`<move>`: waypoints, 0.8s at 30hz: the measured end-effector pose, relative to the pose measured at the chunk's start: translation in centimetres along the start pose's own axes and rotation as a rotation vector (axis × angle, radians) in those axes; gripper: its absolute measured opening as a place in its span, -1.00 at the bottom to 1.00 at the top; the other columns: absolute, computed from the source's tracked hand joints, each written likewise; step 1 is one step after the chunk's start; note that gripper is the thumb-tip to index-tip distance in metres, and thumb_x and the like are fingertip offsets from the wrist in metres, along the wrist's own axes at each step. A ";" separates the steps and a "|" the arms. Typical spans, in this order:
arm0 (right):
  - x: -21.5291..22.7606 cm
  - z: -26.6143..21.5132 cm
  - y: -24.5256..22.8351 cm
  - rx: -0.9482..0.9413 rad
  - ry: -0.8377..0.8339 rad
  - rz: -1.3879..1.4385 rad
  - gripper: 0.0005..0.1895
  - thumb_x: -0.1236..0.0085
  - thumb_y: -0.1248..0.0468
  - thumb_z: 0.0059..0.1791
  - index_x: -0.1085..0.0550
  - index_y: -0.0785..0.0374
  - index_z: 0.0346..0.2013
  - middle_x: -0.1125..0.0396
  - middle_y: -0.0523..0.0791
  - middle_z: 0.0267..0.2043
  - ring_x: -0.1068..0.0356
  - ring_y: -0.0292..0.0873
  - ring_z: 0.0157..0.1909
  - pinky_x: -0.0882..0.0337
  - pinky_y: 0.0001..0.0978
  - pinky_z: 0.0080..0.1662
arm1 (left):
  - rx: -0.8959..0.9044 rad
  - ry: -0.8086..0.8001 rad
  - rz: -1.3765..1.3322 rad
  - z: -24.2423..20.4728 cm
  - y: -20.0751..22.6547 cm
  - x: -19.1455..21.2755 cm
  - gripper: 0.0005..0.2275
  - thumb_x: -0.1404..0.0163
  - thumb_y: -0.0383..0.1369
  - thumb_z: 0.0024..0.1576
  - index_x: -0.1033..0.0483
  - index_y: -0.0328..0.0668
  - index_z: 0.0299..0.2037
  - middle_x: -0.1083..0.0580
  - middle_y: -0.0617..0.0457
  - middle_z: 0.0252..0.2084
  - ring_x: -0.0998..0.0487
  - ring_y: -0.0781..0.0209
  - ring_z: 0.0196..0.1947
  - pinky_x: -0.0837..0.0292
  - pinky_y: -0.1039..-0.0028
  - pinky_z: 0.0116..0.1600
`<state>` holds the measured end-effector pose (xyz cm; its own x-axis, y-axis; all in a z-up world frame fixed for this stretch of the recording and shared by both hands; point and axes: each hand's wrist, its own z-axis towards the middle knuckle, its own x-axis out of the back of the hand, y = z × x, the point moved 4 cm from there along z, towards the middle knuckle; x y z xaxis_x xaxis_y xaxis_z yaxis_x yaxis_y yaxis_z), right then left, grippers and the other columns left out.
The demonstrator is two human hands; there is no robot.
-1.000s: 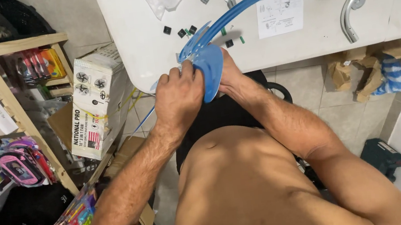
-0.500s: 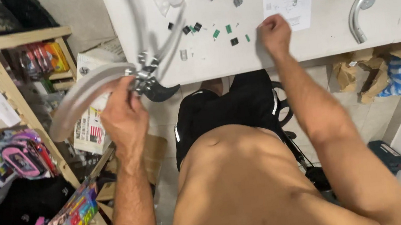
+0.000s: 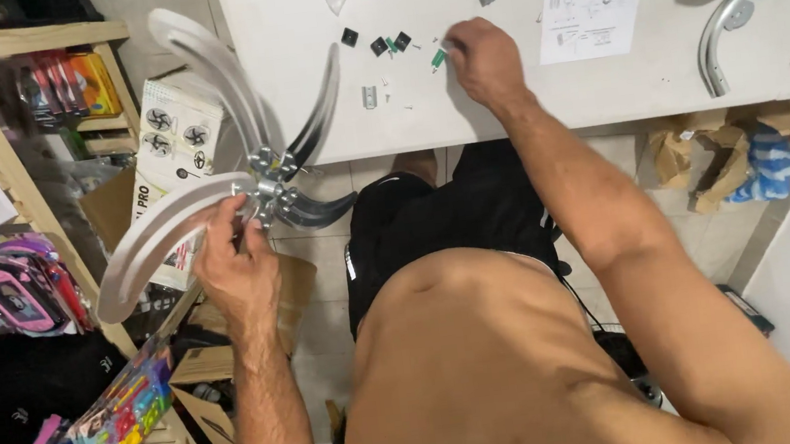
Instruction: Assembling a fan by attaching blades to the motor and installing the protective cage
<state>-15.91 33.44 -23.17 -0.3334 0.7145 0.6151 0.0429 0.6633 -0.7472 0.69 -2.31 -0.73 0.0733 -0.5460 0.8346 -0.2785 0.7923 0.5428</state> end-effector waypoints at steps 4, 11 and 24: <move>-2.9 2.7 0.8 0.264 -0.020 -0.351 -0.78 0.03 0.49 0.02 -0.56 0.24 -0.39 -0.32 -0.12 -0.43 -0.35 -0.09 -0.39 -0.45 -0.26 -0.44 | -0.043 0.005 -0.056 -0.2 1.3 0.3 -0.77 0.05 -0.57 0.30 -0.51 -0.27 0.13 -0.59 -0.09 -0.17 -0.52 0.19 -0.40 -0.52 0.44 -0.38; -2.9 4.2 0.2 0.163 -0.397 -0.724 -0.87 -0.12 0.38 0.09 -0.54 0.37 -0.10 -0.34 -0.04 -0.30 -0.41 0.02 -0.18 -0.62 -0.06 -0.12 | -0.077 0.042 -0.079 -0.8 0.6 0.3 -0.77 0.00 -0.63 0.25 -0.49 -0.33 0.09 -0.60 -0.20 -0.05 -0.69 0.00 -0.17 -0.73 0.33 -0.13; 1.2 2.6 1.2 -0.005 -0.088 -0.075 -0.92 -0.11 0.46 0.03 -0.54 0.28 -0.27 -0.49 -0.04 -0.26 -0.49 -0.04 -0.19 -0.55 -0.11 0.04 | -0.024 0.019 -0.081 -0.3 -0.3 -0.5 -0.75 0.01 -0.58 0.24 -0.52 -0.27 0.11 -0.60 -0.09 -0.13 -0.64 0.13 -0.24 -0.69 0.32 -0.19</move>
<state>-18.73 34.50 -23.93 -0.4169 0.6406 0.6448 0.0193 0.7155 -0.6983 1.05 -2.14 -1.26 0.1126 -0.6037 0.7892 -0.2480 0.7521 0.6106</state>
